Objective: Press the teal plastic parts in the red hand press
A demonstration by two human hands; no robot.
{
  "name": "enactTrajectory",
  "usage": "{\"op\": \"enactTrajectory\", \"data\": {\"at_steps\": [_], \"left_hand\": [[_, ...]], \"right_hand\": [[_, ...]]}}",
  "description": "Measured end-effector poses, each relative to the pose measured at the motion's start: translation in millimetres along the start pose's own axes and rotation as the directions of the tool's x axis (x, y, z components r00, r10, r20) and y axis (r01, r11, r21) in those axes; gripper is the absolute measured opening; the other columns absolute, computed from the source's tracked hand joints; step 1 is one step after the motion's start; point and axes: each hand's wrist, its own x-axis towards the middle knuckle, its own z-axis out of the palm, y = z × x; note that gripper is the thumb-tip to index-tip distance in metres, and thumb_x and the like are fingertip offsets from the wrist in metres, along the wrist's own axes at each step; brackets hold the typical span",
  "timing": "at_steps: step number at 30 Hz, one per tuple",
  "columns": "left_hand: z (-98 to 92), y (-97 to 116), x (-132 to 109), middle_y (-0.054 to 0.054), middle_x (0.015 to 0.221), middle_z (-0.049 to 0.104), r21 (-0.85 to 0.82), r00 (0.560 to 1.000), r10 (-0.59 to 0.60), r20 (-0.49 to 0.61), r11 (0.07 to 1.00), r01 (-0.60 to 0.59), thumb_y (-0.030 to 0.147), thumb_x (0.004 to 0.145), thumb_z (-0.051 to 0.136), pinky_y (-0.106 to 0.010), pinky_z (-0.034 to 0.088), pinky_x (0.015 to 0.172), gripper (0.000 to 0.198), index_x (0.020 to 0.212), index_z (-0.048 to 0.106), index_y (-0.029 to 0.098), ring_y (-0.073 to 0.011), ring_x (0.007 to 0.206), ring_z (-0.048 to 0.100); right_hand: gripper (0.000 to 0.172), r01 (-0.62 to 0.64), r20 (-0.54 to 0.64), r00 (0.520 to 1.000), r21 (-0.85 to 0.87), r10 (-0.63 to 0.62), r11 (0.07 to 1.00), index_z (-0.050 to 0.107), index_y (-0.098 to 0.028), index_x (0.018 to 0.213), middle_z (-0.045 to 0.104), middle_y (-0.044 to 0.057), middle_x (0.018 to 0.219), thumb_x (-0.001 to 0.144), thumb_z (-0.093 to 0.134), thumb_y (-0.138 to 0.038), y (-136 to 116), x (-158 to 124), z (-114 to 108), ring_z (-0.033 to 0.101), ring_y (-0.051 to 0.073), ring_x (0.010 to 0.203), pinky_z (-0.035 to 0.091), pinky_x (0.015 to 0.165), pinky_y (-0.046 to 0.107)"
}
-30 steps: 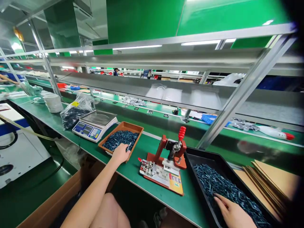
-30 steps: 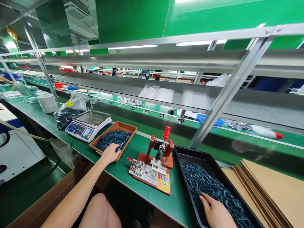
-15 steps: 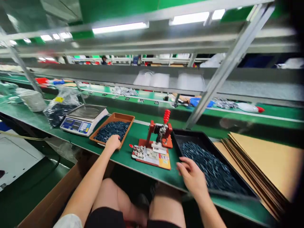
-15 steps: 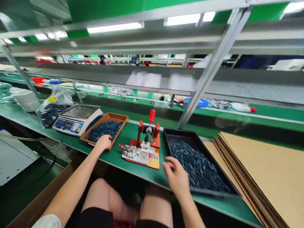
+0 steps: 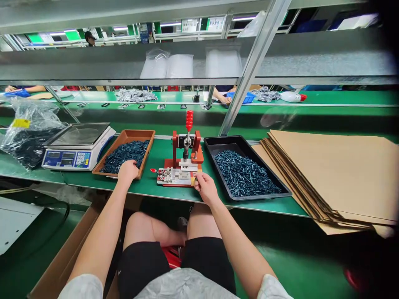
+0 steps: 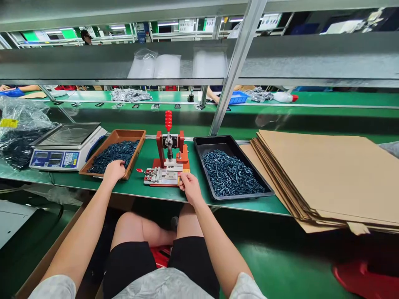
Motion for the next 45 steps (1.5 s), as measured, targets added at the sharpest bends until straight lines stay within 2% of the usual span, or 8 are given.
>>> {"op": "enactTrajectory", "data": {"at_steps": [3, 14, 18, 22, 27, 36, 39, 45], "left_hand": [[2.4, -1.6, 3.5, -0.019, 0.124, 0.072, 0.002, 1.0, 0.001, -0.013, 1.0, -0.001, 0.017, 0.088, 0.058, -0.048, 0.055, 0.1, 0.033, 0.116, 0.076, 0.015, -0.0346, 0.109, 0.07], [-8.2, -3.2, 2.0, -0.014, 0.121, 0.075, -0.03, 0.999, 0.017, -0.05, 0.999, -0.019, 0.007, 0.086, 0.053, -0.037, 0.05, 0.107, 0.043, 0.124, 0.073, 0.013, -0.0286, 0.119, 0.067], [-22.9, -13.2, -0.5, -0.012, 0.117, 0.075, -0.236, 0.993, -0.009, -0.116, 0.972, -0.019, 0.011, 0.095, 0.047, -0.032, 0.05, 0.106, 0.037, 0.121, 0.073, 0.012, -0.0228, 0.111, 0.069], [-39.6, -16.1, -9.2, -0.011, 0.103, 0.075, -0.52, 0.993, -0.061, -0.097, 0.854, 0.001, 0.015, 0.098, 0.048, -0.031, 0.055, 0.085, 0.035, 0.123, 0.071, 0.008, -0.0182, 0.081, 0.068], [-33.6, 19.3, -48.6, -0.007, 0.104, 0.074, -0.662, 0.994, 0.044, -0.103, 0.743, -0.101, 0.014, 0.098, 0.046, -0.027, 0.053, 0.075, 0.034, 0.121, 0.071, 0.011, -0.0138, 0.075, 0.064], [78.0, 134.4, -163.4, -0.012, 0.119, 0.07, -0.848, 0.952, 0.284, -0.116, 0.47, -0.243, 0.038, 0.102, 0.047, -0.033, 0.063, 0.085, 0.033, 0.113, 0.072, 0.019, -0.0189, 0.091, 0.073], [77.2, 142.7, -164.4, -0.011, 0.117, 0.072, -0.816, 0.937, 0.324, -0.131, 0.502, -0.288, 0.037, 0.101, 0.052, -0.035, 0.063, 0.09, 0.029, 0.111, 0.073, 0.02, -0.0217, 0.1, 0.072], [35.3, 129.5, -123.0, -0.006, 0.1, 0.079, -0.513, 0.843, 0.537, -0.008, 0.722, -0.465, 0.023, 0.092, 0.064, -0.04, 0.057, 0.097, 0.017, 0.097, 0.08, 0.023, -0.0255, 0.097, 0.072]], "right_hand": [[0.05, 0.004, -0.001, 1.0, 0.02, -0.004, 1.0, 0.065, -0.019, 0.083, 0.046, -0.006, 0.055, 0.075, 0.076, -0.067, 1.5, -0.3, -4.8, 0.039, 0.008, 0.047, 0.029, 0.044, 0.02], [0.055, 0.044, -0.048, 0.998, -0.029, -0.046, 0.999, 0.072, -0.017, 0.101, 0.067, 0.005, 0.078, 0.074, 0.078, -0.064, 14.8, -3.3, -14.0, 0.056, 0.015, 0.062, 0.044, 0.054, 0.027], [0.051, 0.096, -0.05, 0.993, -0.136, -0.104, 0.986, 0.072, -0.015, 0.097, 0.059, 0.001, 0.069, 0.081, 0.072, -0.063, 16.0, -7.0, -12.8, 0.05, 0.013, 0.059, 0.04, 0.053, 0.026], [0.043, 0.102, -0.036, 0.994, -0.127, -0.108, 0.987, 0.064, -0.019, 0.108, 0.054, -0.004, 0.066, 0.082, 0.072, -0.052, 13.5, -9.0, -11.7, 0.048, 0.012, 0.056, 0.039, 0.051, 0.024], [0.03, 0.155, 0.02, 0.988, -0.177, -0.154, 0.972, 0.063, -0.02, 0.091, 0.058, -0.002, 0.068, 0.084, 0.068, -0.049, 14.4, -9.8, -10.0, 0.052, 0.013, 0.057, 0.043, 0.053, 0.025], [0.021, 0.337, 0.177, 0.941, -0.423, -0.288, 0.841, 0.076, -0.023, 0.091, 0.075, 0.007, 0.09, 0.086, 0.069, -0.042, 14.2, -19.6, -6.4, 0.069, 0.023, 0.084, 0.057, 0.076, 0.034], [0.023, 0.32, 0.148, 0.947, -0.449, -0.283, 0.835, 0.076, -0.023, 0.088, 0.075, 0.007, 0.085, 0.09, 0.063, -0.042, 13.1, -17.8, -8.0, 0.069, 0.024, 0.086, 0.057, 0.076, 0.034], [0.023, 0.316, 0.15, 0.949, -0.436, -0.278, 0.842, 0.076, -0.021, 0.09, 0.074, 0.006, 0.084, 0.09, 0.064, -0.041, 18.4, -14.8, -7.5, 0.069, 0.022, 0.079, 0.057, 0.076, 0.034]]}}
